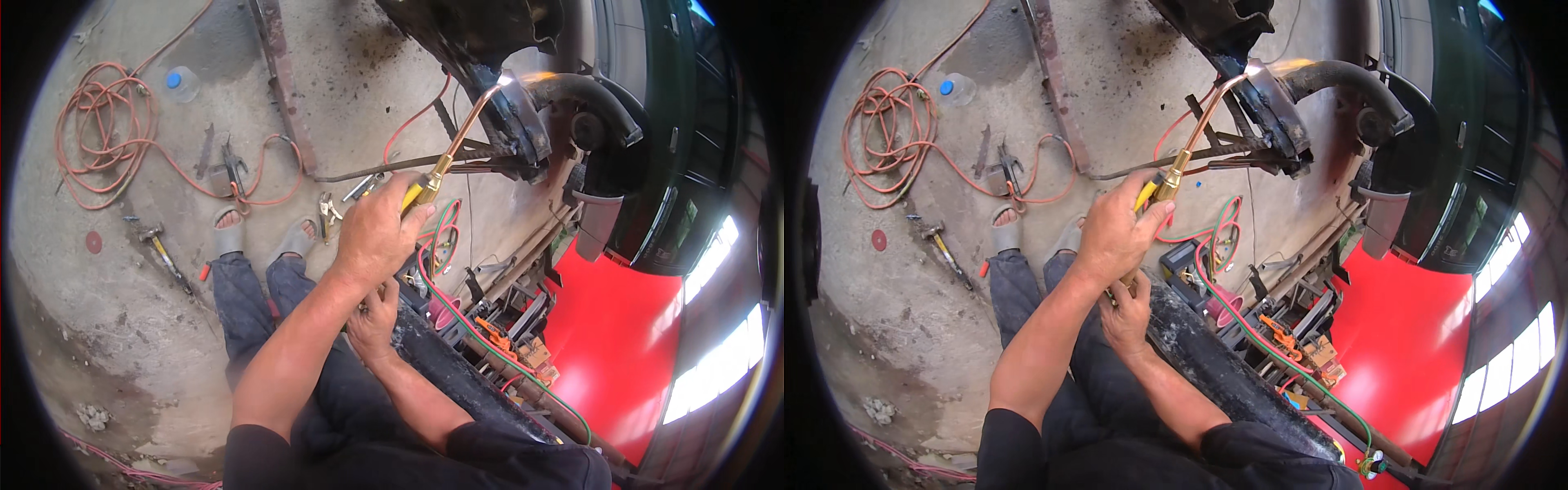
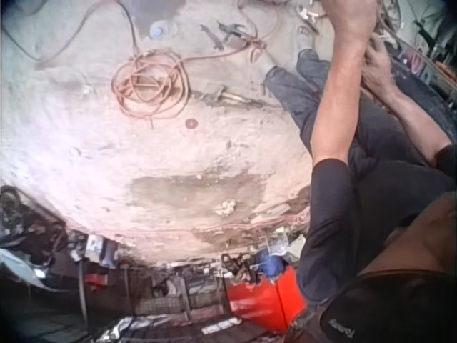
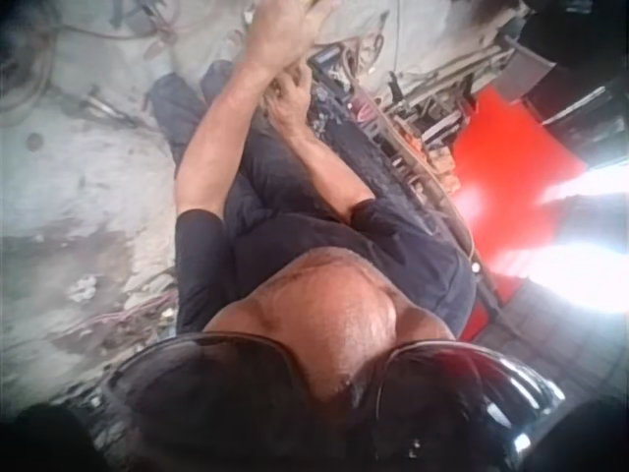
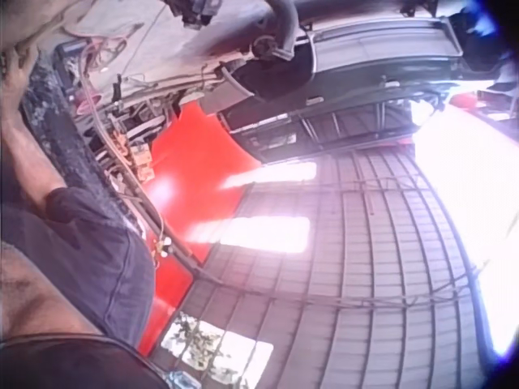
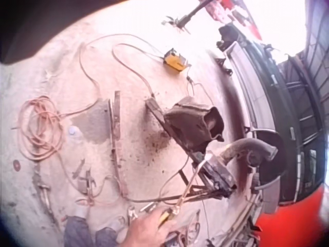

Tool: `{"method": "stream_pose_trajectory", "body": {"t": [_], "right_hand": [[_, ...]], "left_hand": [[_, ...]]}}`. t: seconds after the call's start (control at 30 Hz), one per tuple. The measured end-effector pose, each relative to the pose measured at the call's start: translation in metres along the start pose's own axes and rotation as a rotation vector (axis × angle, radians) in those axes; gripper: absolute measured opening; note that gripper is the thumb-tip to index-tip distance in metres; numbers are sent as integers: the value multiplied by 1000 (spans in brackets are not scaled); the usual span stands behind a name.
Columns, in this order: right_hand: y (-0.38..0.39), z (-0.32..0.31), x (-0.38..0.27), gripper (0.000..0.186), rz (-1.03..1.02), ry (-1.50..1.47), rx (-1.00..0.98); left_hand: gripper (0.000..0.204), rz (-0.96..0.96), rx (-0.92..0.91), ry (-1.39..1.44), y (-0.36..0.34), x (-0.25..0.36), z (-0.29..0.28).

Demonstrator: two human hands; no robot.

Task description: Welding and hammering a metal automotive suspension component.

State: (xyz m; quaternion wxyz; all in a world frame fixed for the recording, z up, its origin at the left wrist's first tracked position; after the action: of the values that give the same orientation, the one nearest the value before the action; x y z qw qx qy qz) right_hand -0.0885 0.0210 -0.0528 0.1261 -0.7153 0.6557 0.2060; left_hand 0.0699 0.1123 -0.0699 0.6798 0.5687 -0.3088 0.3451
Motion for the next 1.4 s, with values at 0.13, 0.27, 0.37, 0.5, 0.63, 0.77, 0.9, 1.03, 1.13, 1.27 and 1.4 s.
{"method": "stream_pose_trajectory", "body": {"t": [0.13, 0.27, 0.37, 0.5, 0.63, 0.77, 0.9, 1.03, 1.13, 1.27, 1.4], "right_hand": [[-14, 11, 5, 28, 82, -41, -42], [-18, 13, 7, 35, 68, 29, -76], [-1, 29, 35, 40, 391, -414, 132], [5, 38, 47, 42, 431, -540, 167], [1, 34, 49, 40, 348, -353, 63], [-5, 32, 38, 38, 357, -419, 106], [-7, 28, 35, 37, 347, -389, 90], [-28, 12, 4, 34, 58, 63, -38], [-25, 11, 6, 30, 43, 75, -50], [-24, 10, 8, 29, 59, 66, -69], [-20, 10, 11, 29, 71, 53, -75]], "left_hand": [[41, 2, 49, 22, -16, -6, -5], [40, 22, 12, 71, -18, -12, 2], [41, 20, 0, 84, -17, -14, 5], [41, 51, 41, 120, -17, -14, -1], [41, -7, -20, 135, -21, -15, 1], [41, 6, -6, 119, -19, -15, 1], [42, 27, -2, 123, -20, -14, 3], [42, 28, 16, 95, -22, -11, 2], [42, 101, 76, 111, -22, -10, 1], [41, 26, 7, 116, -22, -12, 6], [40, 61, 37, 118, -20, -11, 6]]}}
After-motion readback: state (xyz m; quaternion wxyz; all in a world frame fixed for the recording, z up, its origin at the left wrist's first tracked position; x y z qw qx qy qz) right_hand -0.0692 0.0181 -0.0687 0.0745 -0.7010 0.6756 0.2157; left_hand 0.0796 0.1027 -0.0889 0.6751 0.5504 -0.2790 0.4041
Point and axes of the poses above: each hand's wrist, its own y-axis away from the middle knuckle, its own z-axis out of the palm, x = y × z, the point moved 6 cm from there along -y, towards the middle knuckle, and after that the axes turned 12 degrees about -z, right-handed, at the moved point
